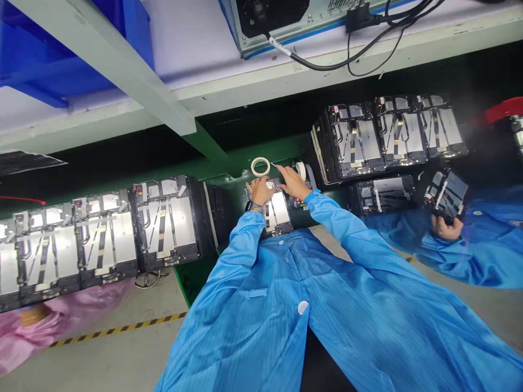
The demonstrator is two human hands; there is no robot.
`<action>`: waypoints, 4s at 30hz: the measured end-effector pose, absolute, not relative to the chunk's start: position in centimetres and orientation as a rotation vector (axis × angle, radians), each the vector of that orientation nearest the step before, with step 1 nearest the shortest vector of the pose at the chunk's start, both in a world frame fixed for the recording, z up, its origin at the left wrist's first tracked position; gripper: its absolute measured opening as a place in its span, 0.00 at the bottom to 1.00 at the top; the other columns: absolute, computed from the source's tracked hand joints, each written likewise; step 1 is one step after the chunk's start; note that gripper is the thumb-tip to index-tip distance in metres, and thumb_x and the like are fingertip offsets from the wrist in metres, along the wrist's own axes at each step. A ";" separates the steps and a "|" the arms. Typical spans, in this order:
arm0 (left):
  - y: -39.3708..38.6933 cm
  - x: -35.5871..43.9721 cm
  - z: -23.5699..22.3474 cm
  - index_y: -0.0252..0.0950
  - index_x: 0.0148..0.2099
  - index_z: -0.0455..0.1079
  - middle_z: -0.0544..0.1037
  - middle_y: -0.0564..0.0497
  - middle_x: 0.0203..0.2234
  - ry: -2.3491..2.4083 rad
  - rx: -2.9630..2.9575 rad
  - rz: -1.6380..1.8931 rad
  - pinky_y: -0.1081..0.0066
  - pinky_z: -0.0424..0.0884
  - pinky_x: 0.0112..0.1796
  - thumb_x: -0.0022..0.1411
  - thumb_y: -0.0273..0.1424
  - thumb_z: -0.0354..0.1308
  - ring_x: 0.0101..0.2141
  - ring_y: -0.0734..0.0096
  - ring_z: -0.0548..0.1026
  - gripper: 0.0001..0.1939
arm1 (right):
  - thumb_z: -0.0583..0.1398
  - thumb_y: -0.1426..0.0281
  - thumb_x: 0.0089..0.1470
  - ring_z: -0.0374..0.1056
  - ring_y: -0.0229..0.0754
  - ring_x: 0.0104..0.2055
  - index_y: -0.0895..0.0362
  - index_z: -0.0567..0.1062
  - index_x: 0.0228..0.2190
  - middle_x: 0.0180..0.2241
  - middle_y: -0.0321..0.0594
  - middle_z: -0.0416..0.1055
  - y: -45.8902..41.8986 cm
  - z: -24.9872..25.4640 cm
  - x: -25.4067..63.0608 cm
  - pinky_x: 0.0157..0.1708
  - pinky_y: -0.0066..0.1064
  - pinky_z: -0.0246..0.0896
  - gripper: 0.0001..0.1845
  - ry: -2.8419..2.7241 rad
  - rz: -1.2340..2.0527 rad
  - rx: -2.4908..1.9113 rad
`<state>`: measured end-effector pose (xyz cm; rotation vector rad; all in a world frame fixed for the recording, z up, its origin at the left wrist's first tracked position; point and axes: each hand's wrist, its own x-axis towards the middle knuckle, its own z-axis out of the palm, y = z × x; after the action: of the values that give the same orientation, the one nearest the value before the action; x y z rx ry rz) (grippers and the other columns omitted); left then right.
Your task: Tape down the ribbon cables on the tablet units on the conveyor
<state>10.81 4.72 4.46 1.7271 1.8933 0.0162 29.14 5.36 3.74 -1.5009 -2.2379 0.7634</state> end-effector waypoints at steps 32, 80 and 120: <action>5.5 9.9 5.7 0.49 0.60 0.74 0.77 0.45 0.60 1.854 1.718 -0.022 0.42 0.53 0.67 0.62 0.44 0.68 0.63 0.45 0.68 0.25 | 0.62 0.80 0.53 0.73 0.45 0.35 0.58 0.61 0.65 0.37 0.41 0.80 9.0 7.2 27.1 0.34 0.28 0.59 0.40 -2.617 1.232 -1.498; 5.7 9.5 4.5 0.48 0.57 0.75 0.77 0.45 0.60 1.808 1.695 0.051 0.40 0.49 0.66 0.59 0.44 0.72 0.63 0.42 0.67 0.25 | 0.80 0.65 0.44 0.73 0.64 0.57 0.56 0.56 0.71 0.59 0.60 0.69 10.8 6.3 27.5 0.53 0.44 0.67 0.61 -2.401 0.914 -1.947; -2.3 1.4 -0.6 0.39 0.62 0.72 0.76 0.41 0.62 1.686 0.980 0.987 0.55 0.73 0.60 0.66 0.28 0.63 0.57 0.58 0.77 0.22 | 0.54 0.78 0.61 0.72 0.48 0.45 0.56 0.66 0.66 0.44 0.44 0.78 1.4 2.4 18.4 0.47 0.37 0.68 0.33 -2.072 0.984 -1.360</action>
<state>1.42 -2.33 -0.63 0.9803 1.6861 0.9867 18.43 1.35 2.39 -1.3599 -2.0720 0.9837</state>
